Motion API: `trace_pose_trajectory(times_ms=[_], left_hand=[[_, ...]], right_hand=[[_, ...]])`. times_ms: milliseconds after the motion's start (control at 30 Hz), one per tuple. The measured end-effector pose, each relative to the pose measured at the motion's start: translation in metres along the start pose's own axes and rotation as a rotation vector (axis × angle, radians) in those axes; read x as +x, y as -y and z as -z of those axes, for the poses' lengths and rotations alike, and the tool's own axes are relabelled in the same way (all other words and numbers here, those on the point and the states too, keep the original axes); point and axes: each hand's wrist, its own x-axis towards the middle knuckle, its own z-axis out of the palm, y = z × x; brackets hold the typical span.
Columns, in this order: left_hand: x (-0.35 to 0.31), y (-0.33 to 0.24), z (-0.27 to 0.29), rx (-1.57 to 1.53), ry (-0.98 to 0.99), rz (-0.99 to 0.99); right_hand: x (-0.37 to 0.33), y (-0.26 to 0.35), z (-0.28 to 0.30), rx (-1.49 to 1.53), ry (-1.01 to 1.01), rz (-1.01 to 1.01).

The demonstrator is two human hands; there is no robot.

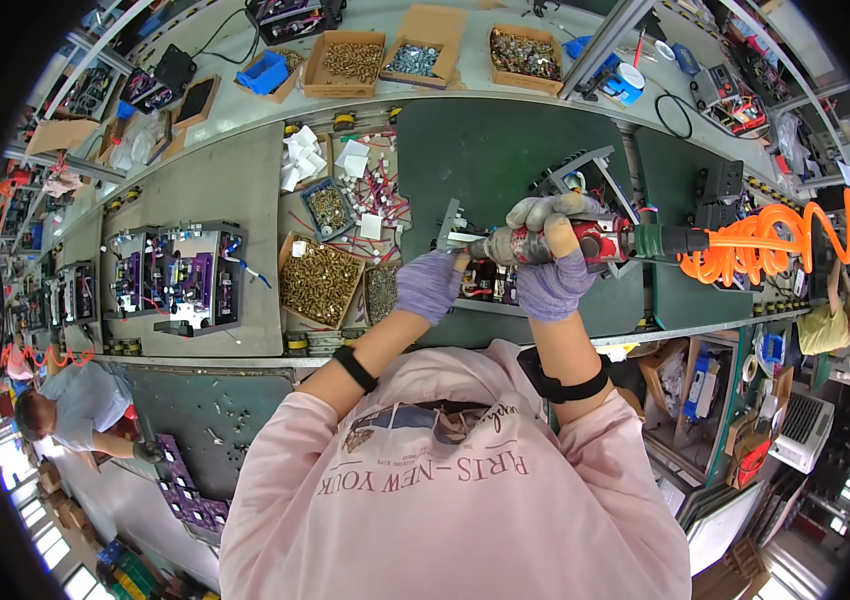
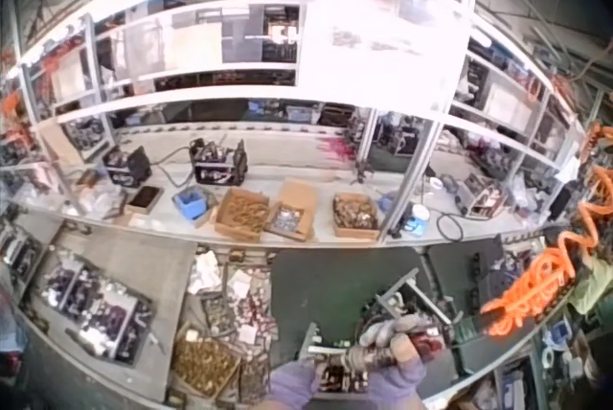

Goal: Assembling electronic components and securing them with an air screwdriver into metal power inverter housings.

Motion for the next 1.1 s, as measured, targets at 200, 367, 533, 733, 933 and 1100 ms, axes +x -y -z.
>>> trace_pose_trajectory(times_ms=[200, 367, 533, 733, 933, 1100], left_hand=[[0.017, -0.012, -0.036, 0.346, 0.12, -0.086], [0.02, -0.009, -0.04, 0.281, 0.115, -0.075], [0.02, -0.007, -0.039, 0.218, 0.101, -0.077], [0.023, -0.009, -0.035, 0.171, 0.161, -0.034], [0.022, -0.007, -0.034, 0.132, 0.21, -0.043], [0.025, -0.001, -0.039, 0.067, 0.221, 0.008]], right_hand=[[0.022, -0.038, 0.0, -0.146, -0.053, 0.082], [0.02, -0.065, 0.005, -0.214, -0.064, 0.032], [0.016, -0.075, 0.009, -0.225, -0.057, -0.06], [0.013, -0.079, 0.011, -0.316, -0.016, -0.05], [0.006, -0.085, 0.003, -0.423, 0.166, -0.213], [0.002, -0.097, 0.0, -0.438, 0.085, -0.265]])
